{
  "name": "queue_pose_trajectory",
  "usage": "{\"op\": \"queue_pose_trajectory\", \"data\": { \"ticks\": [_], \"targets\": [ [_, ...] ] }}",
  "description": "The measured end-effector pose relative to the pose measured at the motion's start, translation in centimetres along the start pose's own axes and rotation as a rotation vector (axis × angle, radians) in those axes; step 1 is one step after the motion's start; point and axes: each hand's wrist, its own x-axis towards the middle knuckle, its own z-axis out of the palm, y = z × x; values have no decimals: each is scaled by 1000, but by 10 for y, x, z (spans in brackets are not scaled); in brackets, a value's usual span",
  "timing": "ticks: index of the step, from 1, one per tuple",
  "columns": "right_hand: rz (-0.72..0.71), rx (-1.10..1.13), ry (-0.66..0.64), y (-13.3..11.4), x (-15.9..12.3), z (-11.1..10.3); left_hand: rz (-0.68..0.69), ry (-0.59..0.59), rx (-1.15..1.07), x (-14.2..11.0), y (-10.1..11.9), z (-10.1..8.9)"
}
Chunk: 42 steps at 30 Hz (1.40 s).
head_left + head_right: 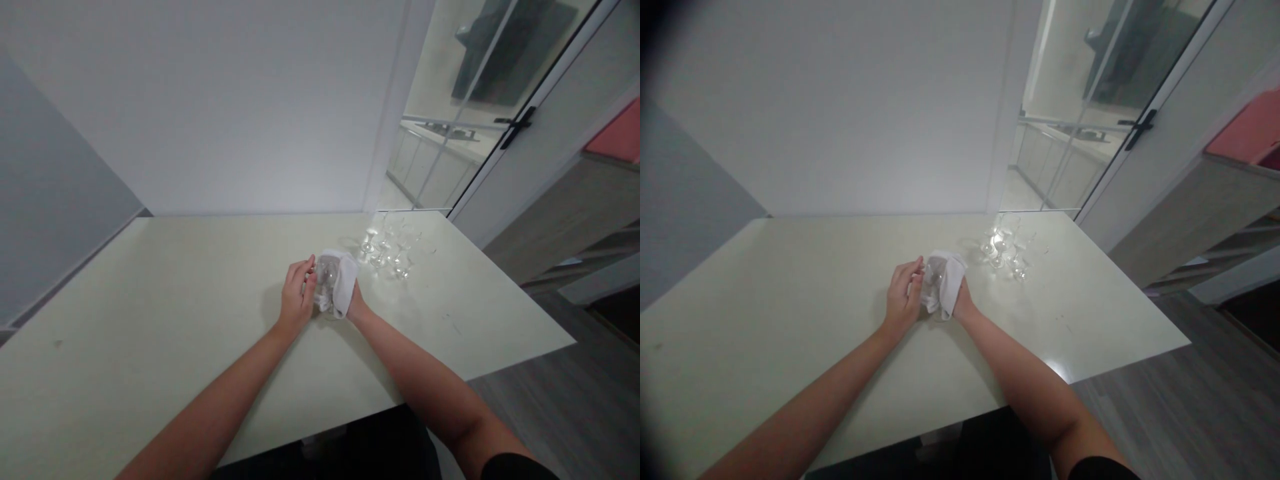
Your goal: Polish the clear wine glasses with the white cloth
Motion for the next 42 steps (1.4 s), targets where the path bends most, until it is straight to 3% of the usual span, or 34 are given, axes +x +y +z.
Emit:
{"op": "queue_pose_trajectory", "data": {
  "ticks": [3, 9, 13, 15, 19, 26, 31, 34, 38, 40, 42],
  "targets": [
    [-37, 55, 57, -1, -5, 1, 24, -5, 14, -1, -1, -1],
    [155, 75, 29, -5, -6, 4, -23, 26, -103, -5, -10, -4],
    [182, 86, 10, -9, -5, 2, -23, -80, -123, -6, -13, -3],
    [186, 113, 59, -6, -2, 0, 29, -132, -46, -5, -12, 0],
    [141, 136, 101, 5, 6, -5, 90, -163, 102, -4, -9, 4],
    [46, -86, 50, 0, 7, -8, -96, -127, 30, -7, -11, 7],
    [-54, -104, -47, -8, 0, -2, -110, -156, -46, -9, -8, 12],
    [-25, -114, 60, -7, -1, 1, -148, -103, -95, -9, -6, 13],
    [27, 70, 450, -9, 5, -4, -240, -12, -85, -6, -9, 9],
    [30, 164, 461, -13, 7, -8, -271, -87, 35, -4, -10, 4],
    [41, 147, 307, -17, 5, -11, -265, -256, 250, -1, -7, -1]
  ]
}}
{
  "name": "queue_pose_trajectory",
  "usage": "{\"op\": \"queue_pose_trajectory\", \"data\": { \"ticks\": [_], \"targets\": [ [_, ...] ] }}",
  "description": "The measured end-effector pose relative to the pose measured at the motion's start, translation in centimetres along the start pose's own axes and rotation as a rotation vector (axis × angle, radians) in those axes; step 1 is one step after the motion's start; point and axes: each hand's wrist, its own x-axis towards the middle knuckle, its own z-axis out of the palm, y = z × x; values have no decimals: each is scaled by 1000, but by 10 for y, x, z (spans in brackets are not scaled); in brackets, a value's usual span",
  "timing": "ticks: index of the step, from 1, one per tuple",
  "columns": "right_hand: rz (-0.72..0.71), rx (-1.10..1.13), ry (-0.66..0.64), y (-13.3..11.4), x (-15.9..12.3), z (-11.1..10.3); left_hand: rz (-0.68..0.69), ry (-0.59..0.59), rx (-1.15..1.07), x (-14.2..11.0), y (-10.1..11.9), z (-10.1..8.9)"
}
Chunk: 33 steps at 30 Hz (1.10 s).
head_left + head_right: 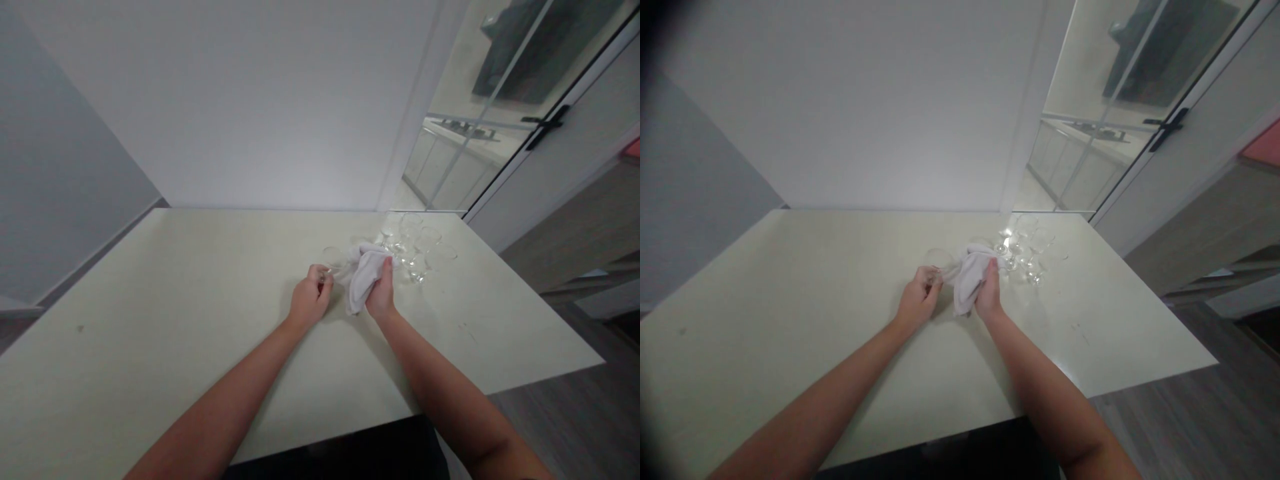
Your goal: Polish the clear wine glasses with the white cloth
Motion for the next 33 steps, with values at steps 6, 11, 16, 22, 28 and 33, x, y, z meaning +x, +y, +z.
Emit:
{"op": "queue_pose_trajectory", "data": {
  "ticks": [6, 11, 16, 22, 28, 33],
  "targets": [
    [-191, -378, -333, -7, -12, 2, 137, -199, 576, 1, 17, -15],
    [-238, -457, -327, -12, -11, 4, 200, -232, 648, 1, 24, -16],
    [-367, -603, -250, -14, -11, -1, 206, -271, 674, -1, 28, -15],
    [-482, -715, -260, -9, -10, -9, 157, -275, 617, -4, 27, -16],
    [-509, -604, -218, -3, -11, -14, 124, -213, 357, -6, 16, -13],
    [-300, -477, -309, -1, -14, -9, 118, -204, -291, -6, 3, -3]
  ]
}}
